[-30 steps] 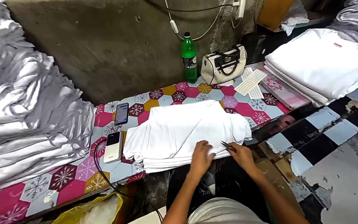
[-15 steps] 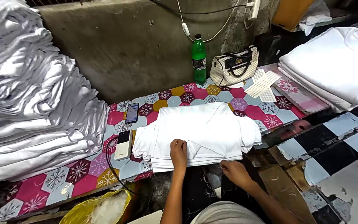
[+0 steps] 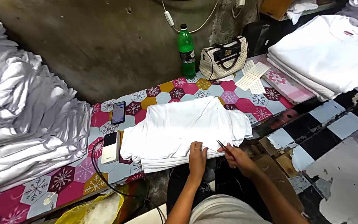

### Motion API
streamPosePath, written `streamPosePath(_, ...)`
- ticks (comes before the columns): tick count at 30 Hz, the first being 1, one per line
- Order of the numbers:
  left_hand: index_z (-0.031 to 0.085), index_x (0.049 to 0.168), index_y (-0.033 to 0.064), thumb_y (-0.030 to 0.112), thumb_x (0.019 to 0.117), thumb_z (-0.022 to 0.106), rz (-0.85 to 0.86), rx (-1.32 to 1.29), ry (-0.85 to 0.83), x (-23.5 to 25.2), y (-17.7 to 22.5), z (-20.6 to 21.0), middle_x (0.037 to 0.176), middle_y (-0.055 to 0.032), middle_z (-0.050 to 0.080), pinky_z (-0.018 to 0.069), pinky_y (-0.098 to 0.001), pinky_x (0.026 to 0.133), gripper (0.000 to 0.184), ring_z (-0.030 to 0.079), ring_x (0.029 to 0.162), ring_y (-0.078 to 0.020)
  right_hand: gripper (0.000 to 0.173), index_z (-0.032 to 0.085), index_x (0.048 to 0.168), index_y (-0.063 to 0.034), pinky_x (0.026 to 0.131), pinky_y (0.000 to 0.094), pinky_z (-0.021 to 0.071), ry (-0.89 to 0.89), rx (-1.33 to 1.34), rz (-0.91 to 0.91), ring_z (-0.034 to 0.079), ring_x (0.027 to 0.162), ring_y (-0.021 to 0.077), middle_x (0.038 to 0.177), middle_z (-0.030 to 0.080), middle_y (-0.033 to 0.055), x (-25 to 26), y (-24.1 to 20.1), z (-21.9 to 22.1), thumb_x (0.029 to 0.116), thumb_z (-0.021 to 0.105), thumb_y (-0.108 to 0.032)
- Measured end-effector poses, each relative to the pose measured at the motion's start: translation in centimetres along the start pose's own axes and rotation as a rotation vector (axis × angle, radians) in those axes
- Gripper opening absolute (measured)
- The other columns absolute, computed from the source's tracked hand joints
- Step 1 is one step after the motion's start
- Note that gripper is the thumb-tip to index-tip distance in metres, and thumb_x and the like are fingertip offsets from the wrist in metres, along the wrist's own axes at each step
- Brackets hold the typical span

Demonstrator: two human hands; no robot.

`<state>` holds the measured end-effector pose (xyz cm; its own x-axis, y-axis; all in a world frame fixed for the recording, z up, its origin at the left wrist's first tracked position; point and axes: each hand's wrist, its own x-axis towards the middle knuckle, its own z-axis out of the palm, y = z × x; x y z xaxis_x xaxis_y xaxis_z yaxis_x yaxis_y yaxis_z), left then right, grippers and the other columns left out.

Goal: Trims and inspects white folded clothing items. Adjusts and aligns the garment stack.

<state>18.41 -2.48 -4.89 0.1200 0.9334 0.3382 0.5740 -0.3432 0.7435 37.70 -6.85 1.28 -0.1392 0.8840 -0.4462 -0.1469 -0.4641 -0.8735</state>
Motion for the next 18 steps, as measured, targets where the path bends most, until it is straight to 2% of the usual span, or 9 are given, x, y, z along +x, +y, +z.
streamPosePath(3, 0.076, 0.094, -0.0055, 0.003, 0.0903, 0.070, 0.164, 0.109, 0.083, 0.2, -1.1, 1.2, 0.103, -0.0215, 0.072, 0.0607, -0.0411, 0.086, 0.011, 0.072, 0.096, -0.0339, 0.047, 0.064, 0.114, -0.0070, 0.044, 0.0179, 0.0338, -0.068, 0.060, 0.070, 0.035, 0.044, 0.0016, 0.059, 0.039, -0.0102, 1.3, 0.5, 1.2, 0.1134, 0.025, -0.035)
streamPosePath(5, 0.077, 0.091, -0.0050, 0.000, 0.0890, 0.068, 0.195, 0.096, 0.087, 0.3, -1.3, 1.3, 0.102, -0.0203, 0.073, 0.0606, -0.0406, 0.087, 0.010, 0.073, 0.096, -0.0331, 0.047, 0.065, 0.110, -0.0066, 0.042, 0.0178, 0.0319, -0.061, 0.075, 0.092, 0.033, 0.042, 0.0015, 0.057, 0.038, -0.0102, 2.4, 0.7, 1.8, 0.1134, 0.027, -0.036)
streamPosePath(11, 0.075, 0.088, -0.0054, 0.002, 0.0868, 0.071, -0.073, -0.255, -0.036, 0.0, -1.1, -0.5, 0.113, -0.0219, 0.069, 0.0584, -0.0329, 0.090, 0.008, 0.070, 0.100, -0.0231, 0.048, 0.067, 0.104, -0.0057, 0.039, 0.0171, 0.0297, -0.082, 0.121, 0.199, 0.031, 0.039, 0.0004, 0.053, 0.037, -0.0104, 3.7, 1.9, 1.2, 0.1133, 0.030, -0.036)
streamPosePath(18, 0.075, 0.085, -0.0034, 0.003, 0.0844, 0.074, -0.160, -0.331, -0.033, -0.2, -0.7, -0.8, 0.103, -0.0163, 0.067, 0.0566, -0.0246, 0.085, 0.007, 0.067, 0.094, -0.0145, 0.045, 0.066, 0.099, -0.0070, 0.039, 0.0164, 0.0288, -0.118, 0.123, 0.244, 0.030, 0.039, -0.0005, 0.052, 0.035, -0.0112, 4.3, 1.4, 1.5, 0.1132, 0.032, -0.034)
